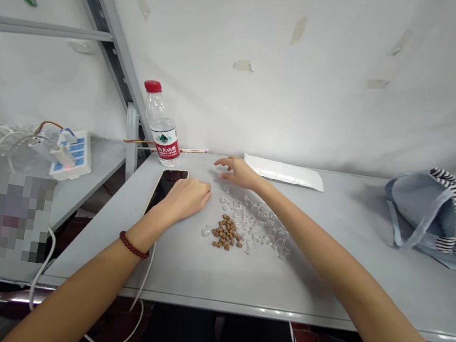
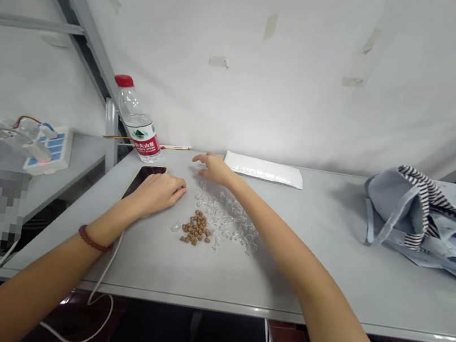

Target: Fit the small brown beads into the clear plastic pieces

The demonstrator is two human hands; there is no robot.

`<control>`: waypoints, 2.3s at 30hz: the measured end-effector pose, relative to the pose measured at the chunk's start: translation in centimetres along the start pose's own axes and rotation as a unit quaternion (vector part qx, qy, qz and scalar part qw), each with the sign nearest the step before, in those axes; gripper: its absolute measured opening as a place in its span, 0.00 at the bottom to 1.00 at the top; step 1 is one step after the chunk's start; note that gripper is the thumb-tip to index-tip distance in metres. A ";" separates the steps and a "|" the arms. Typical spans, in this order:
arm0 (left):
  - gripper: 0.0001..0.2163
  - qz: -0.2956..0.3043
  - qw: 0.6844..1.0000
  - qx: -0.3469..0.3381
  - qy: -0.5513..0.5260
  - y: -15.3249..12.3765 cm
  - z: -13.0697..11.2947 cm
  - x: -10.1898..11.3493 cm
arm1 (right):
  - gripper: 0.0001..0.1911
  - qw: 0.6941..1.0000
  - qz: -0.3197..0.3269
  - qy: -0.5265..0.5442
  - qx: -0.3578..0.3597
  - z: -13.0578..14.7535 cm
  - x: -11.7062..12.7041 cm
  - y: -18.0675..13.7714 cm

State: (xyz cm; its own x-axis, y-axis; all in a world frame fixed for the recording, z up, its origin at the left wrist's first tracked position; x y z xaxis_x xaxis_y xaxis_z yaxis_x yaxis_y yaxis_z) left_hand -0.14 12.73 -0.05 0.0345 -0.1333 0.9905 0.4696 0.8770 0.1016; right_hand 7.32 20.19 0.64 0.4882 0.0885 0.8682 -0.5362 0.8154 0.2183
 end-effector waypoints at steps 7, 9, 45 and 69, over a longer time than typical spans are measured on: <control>0.17 0.003 1.000 -0.027 -0.016 -0.1 -0.8 -0.3 | 0.04 1.000 0.016 0.012 -0.011 0.0 -1.2 1.3; 0.17 0.003 0.999 -0.033 -0.024 -0.1 -1.0 -0.3 | 0.05 1.000 -0.012 0.019 -0.021 -0.4 -0.3 -0.2; 0.17 0.138 0.889 -0.064 -0.432 -1.4 -3.8 0.2 | 0.05 0.993 -0.110 0.032 0.001 0.8 3.0 -12.0; 0.08 0.280 0.897 -0.021 -0.341 -3.3 -2.1 -1.3 | 0.12 0.986 -0.057 -0.062 0.141 7.4 0.6 -13.0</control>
State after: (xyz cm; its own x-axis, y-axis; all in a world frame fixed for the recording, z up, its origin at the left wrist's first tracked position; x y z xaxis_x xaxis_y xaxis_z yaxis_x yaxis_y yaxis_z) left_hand 0.09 9.07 -1.85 -0.2655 0.6487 0.7132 0.5810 0.6981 -0.4186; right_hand 9.49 5.37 1.67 0.4782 -0.0802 0.8746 -0.6614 0.6223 0.4187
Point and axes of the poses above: each hand's wrist, its own y-axis towards the middle knuckle, its own x-axis out of the back of the hand, z = x × y, the point moved 10 cm from there along y, towards the middle knuckle, and after that the axes turned 1 degree about -z, right-handed, at the moved point
